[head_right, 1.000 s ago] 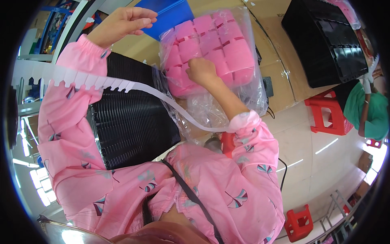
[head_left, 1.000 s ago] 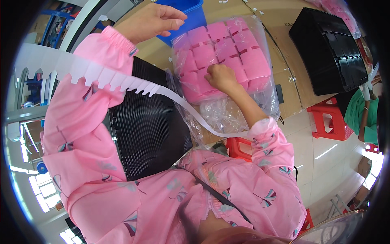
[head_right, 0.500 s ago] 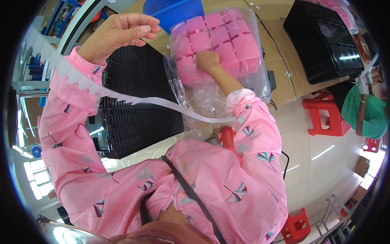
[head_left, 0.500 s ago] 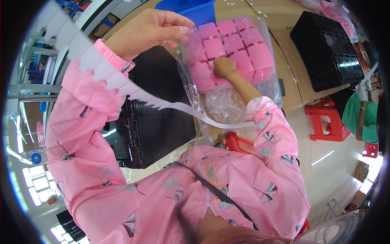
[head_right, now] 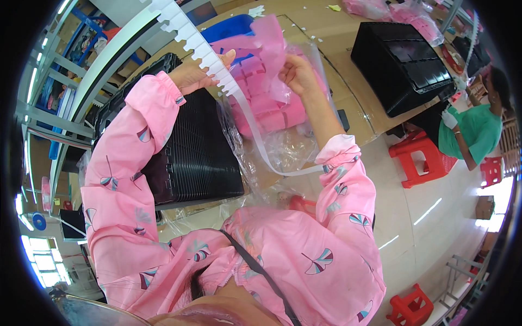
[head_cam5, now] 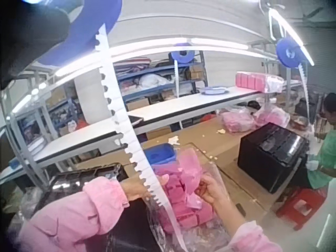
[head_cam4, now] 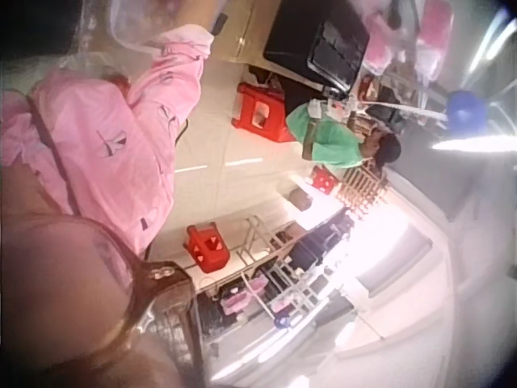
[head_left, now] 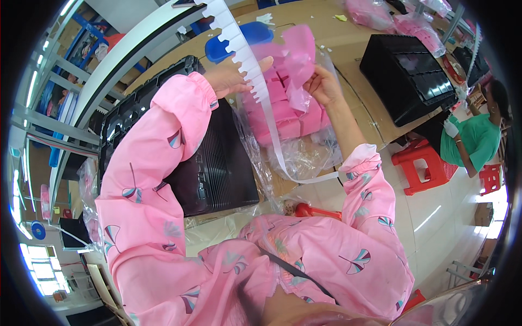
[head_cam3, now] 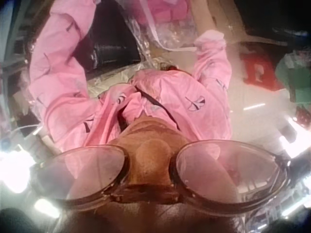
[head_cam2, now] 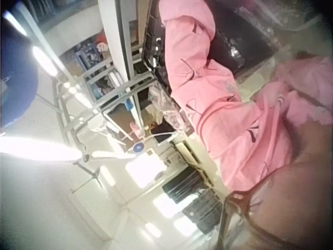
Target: Attaching plastic clips and foam structural inserts to black plastic storage or shipping trays.
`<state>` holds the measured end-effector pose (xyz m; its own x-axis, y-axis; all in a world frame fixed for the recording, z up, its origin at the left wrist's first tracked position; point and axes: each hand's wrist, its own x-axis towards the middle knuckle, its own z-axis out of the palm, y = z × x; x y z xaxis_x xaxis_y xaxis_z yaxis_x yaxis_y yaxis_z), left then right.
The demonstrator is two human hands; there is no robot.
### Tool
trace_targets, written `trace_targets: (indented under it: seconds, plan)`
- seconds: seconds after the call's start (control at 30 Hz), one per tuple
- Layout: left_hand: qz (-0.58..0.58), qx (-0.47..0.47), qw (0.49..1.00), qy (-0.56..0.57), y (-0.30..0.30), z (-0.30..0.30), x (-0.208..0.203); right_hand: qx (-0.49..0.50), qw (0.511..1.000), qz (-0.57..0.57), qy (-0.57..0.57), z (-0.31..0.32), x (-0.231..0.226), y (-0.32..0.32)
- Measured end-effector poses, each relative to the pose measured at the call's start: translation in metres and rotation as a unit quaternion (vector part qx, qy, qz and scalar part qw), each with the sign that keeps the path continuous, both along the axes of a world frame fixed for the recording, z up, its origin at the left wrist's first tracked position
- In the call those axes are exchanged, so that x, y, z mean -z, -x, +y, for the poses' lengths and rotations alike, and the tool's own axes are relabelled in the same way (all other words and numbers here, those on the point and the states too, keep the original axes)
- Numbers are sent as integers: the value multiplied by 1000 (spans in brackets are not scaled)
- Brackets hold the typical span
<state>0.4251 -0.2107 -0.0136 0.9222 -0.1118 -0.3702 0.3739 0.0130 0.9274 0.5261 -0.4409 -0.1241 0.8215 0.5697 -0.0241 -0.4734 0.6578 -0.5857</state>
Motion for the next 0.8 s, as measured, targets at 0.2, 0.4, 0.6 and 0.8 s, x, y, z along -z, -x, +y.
trace_targets:
  seconds: [0.2,0.4,0.6,0.8]
  plan:
    - [21,39,994,95,-8,9,0,-11,985,-122,123,16,-16,32]
    - [88,-25,995,-29,3,-26,-47,64,868,-401,285,50,-22,57]
    - [31,-57,995,-77,31,16,-50,262,750,-499,346,66,-43,105]
    - [-118,-36,989,-78,21,87,-45,180,633,-702,273,72,-81,212]
